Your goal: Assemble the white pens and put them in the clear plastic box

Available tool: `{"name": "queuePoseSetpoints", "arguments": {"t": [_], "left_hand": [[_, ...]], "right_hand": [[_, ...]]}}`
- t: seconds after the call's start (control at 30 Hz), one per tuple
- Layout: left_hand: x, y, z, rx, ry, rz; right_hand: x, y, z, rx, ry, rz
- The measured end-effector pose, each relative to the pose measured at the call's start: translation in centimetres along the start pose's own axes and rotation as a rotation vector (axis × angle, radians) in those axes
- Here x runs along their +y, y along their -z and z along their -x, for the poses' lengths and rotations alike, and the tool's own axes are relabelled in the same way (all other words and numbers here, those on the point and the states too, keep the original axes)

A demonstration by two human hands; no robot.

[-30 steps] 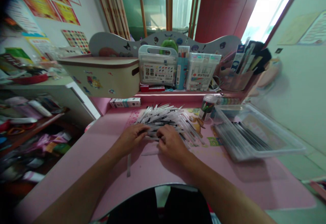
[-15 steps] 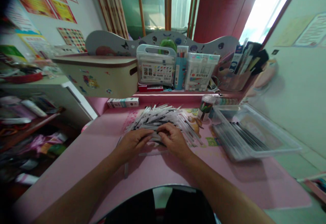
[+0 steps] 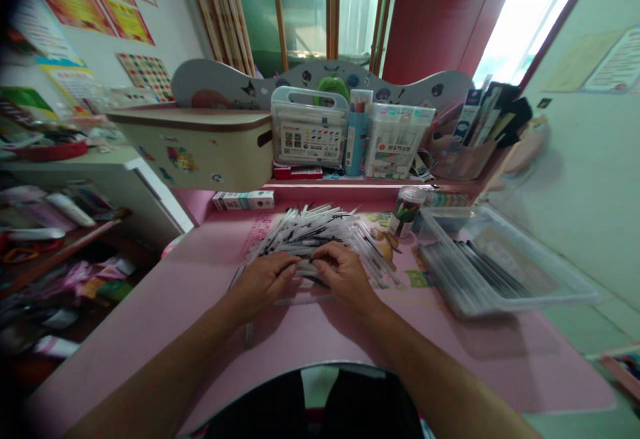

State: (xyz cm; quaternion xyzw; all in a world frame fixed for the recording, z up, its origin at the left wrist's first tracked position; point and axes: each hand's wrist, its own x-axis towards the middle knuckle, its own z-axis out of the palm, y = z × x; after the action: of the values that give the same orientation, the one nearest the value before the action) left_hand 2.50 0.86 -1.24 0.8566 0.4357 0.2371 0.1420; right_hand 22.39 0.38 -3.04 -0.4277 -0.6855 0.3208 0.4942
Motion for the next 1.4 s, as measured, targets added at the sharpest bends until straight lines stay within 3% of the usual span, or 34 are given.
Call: {"name": "queuePoseSetpoints", "arguments": {"t": [0.2, 0.5, 0.63, 0.9, 1.03, 1.4], "left_hand": [[-0.1, 0.2, -0.2, -0.045, 0.004, -0.079], [1.3, 2.3, -0.3, -0.142, 0.05, -0.109], [0.9, 1.6, 0.2, -0.097, -0.025, -0.077], [-0.8, 0.2, 0.8, 0.124, -0.157, -0.075], [-1.2, -0.1, 1.1, 0.153, -0.176, -0.101], [-1.0, -0.8, 1.7, 0.144, -0.155, -0.112]], "right_hand": [[-0.2, 0.1, 0.0, -0.027, 0.03, 0.044], [-0.8, 0.2, 0.2, -0.084, -0.011, 0.063], [-0.6, 0.4, 0.2, -0.131, 0.039, 0.177], [-0.6, 0.5, 0.5, -0.151, 0.094, 0.206], [-0.2, 0.3, 0.4, -0.141, 0.22, 0.244], [-0.9, 0.0, 0.8, -0.148, 0.219, 0.25]]}}
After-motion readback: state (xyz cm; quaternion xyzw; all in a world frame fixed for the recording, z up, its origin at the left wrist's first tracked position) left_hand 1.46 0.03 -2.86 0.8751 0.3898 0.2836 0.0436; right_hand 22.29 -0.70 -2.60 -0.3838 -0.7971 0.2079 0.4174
